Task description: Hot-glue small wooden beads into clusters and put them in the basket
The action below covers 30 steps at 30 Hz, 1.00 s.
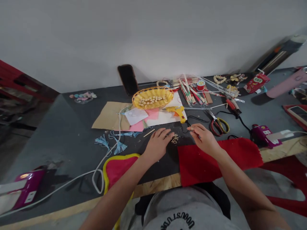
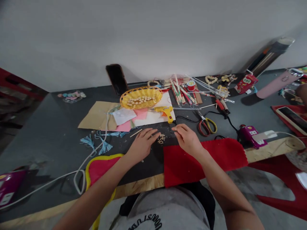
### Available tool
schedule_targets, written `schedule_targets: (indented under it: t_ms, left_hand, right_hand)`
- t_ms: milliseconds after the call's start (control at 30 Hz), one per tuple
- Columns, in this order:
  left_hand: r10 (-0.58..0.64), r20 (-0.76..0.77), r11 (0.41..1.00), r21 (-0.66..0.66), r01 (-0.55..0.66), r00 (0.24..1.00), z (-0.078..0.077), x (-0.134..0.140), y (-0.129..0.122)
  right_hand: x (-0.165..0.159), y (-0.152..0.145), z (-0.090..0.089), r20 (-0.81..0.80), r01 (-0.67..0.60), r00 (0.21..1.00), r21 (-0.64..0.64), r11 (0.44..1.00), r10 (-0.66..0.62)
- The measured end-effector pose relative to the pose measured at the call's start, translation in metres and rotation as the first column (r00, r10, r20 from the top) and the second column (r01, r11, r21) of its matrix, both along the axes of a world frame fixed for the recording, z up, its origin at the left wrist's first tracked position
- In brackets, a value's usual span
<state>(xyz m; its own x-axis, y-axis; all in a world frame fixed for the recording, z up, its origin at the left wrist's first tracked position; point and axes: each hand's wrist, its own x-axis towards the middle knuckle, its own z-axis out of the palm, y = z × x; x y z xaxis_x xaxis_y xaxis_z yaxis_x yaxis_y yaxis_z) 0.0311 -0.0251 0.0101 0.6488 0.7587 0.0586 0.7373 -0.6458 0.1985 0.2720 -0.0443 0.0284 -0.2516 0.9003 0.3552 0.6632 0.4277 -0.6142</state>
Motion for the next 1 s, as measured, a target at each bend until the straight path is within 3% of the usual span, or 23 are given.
schedule_targets:
  t_ms: [233, 400, 533, 633, 733, 1000]
  left_hand:
    - [-0.207, -0.088, 0.978, -0.032, 0.205, 0.974, -0.001, 0.013, 0.007]
    - [-0.247, -0.050, 0.969, -0.016, 0.247, 0.968, -0.005, -0.004, 0.006]
    - [-0.272, 0.021, 0.962, -0.015, 0.272, 0.962, -0.008, -0.025, 0.004]
    - [-0.219, 0.164, 0.976, 0.033, 0.216, 0.962, -0.009, -0.036, 0.003]
    - [-0.128, 0.282, 0.990, 0.086, 0.108, 0.951, -0.009, -0.041, 0.002]
    - [0.111, 0.365, 0.987, 0.071, -0.147, 0.924, -0.002, -0.036, 0.008]
  right_hand:
    - [-0.004, 0.000, -0.010, 0.034, -0.060, 0.997, -0.055, 0.997, 0.062]
    - [-0.011, -0.001, -0.019, 0.067, -0.089, 0.993, -0.126, 0.988, 0.098]
    - [-0.022, 0.002, -0.024, 0.245, -0.085, 0.958, -0.242, 0.966, 0.146]
    - [-0.035, 0.006, -0.021, 0.363, -0.054, 0.918, -0.281, 0.958, 0.158]
    - [-0.047, 0.008, -0.018, 0.382, -0.068, 0.907, -0.286, 0.956, 0.178]
    - [-0.043, 0.016, -0.015, 0.361, -0.075, 0.916, -0.274, 0.959, 0.174]
